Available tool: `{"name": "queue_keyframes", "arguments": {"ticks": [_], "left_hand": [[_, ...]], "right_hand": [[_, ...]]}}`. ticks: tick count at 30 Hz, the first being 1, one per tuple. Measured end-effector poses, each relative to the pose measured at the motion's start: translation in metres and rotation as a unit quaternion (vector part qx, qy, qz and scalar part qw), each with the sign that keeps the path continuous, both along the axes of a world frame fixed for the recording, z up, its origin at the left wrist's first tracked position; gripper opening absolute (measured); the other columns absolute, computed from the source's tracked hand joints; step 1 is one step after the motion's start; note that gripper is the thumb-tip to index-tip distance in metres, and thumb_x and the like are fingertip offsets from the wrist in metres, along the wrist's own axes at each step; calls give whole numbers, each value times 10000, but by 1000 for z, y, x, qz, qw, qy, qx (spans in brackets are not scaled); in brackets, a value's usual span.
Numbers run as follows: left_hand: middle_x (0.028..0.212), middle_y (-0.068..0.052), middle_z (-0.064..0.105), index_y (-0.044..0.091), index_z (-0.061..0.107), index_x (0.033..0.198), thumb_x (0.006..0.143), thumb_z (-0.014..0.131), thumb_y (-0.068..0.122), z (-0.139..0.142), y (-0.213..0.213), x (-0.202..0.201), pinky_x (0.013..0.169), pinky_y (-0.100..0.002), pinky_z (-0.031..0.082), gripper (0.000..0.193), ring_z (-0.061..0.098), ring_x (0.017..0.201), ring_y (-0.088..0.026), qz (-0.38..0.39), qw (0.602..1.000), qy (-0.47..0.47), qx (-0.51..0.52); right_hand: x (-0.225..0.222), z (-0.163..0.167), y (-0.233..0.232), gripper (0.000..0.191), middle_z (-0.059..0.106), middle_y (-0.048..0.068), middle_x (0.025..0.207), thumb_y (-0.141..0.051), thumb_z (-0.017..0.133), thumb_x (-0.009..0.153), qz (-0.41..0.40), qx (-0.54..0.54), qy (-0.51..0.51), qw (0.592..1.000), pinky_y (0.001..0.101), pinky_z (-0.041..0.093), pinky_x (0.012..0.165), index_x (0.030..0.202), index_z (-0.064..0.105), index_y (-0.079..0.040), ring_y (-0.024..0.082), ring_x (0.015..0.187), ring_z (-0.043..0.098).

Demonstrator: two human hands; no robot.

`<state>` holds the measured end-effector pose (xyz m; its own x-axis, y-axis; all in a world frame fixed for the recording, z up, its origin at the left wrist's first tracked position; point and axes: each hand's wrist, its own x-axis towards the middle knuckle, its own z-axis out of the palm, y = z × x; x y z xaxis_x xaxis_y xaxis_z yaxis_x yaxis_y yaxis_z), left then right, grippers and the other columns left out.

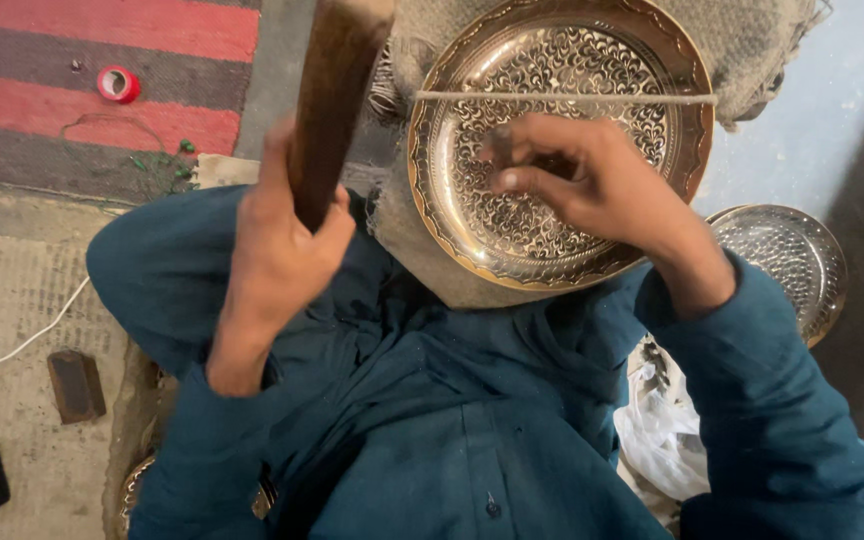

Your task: The person sits cross-legged on the floor with an engraved brass tray resting on a cloth pad on their lap. They hold a small punch against the tray's patterned surface with one hand and strike it repeatedly with a wooden mallet held in the other hand, repositioning the punch to work different areas of the design, and briefly adjust the tray's position.

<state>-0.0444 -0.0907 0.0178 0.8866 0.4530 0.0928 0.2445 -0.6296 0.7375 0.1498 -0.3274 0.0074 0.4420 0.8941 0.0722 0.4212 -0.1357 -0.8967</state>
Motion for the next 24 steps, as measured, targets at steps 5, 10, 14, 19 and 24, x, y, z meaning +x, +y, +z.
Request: {"name": "queue_keyframes", "arguments": {"ticks": [5, 10, 14, 19, 24], "left_hand": [[944, -126, 721, 81, 396, 1514, 896, 672, 22, -16, -11, -14, 812, -361, 595, 679, 773, 889, -270, -54, 996, -40, -58], [971, -146, 699, 94, 405, 1524, 849, 655, -2, -25, -19, -15, 811, -361, 587, 726, 753, 887, -249, -39, 995, 9, -88], [1212, -220, 666, 97, 376, 1559, 846, 657, -42, -20, -13, -11, 927, -405, 568, 779, 692, 1136, -355, -78, 996, -44, -24], [1333, -215, 661, 151, 373, 1573, 868, 667, -51, -11, -11, -4, 943, -439, 572, 789, 694, 1210, -401, -84, 994, -66, 17], [1056, -174, 635, 228, 442, 1539, 800, 760, -3, -1, -12, 1, 960, -509, 509, 837, 659, 1059, -396, -103, 965, 39, 239]], "right_hand": [[3, -6, 1, 146, 760, 80, 1140, -64, 690, 999, 12, 41, -56, 998, 298, 638, 852, 1123, 632, -14, 188, 1063, 770], [3, -12, 3, 155, 765, 78, 1137, -66, 721, 993, 15, 60, -90, 994, 293, 642, 850, 1110, 632, -17, 177, 1036, 775], [0, -14, 4, 225, 776, 57, 1088, -78, 733, 979, -7, 46, -91, 995, 286, 642, 817, 1178, 642, -24, 168, 996, 780], [-1, -16, 4, 249, 774, 54, 1048, -95, 748, 970, -6, 52, -111, 993, 288, 635, 801, 1196, 659, -40, 166, 951, 779], [-1, -17, -1, 161, 779, 44, 996, -109, 751, 968, -7, 25, -102, 994, 294, 620, 731, 1112, 694, -64, 151, 874, 778]]}}
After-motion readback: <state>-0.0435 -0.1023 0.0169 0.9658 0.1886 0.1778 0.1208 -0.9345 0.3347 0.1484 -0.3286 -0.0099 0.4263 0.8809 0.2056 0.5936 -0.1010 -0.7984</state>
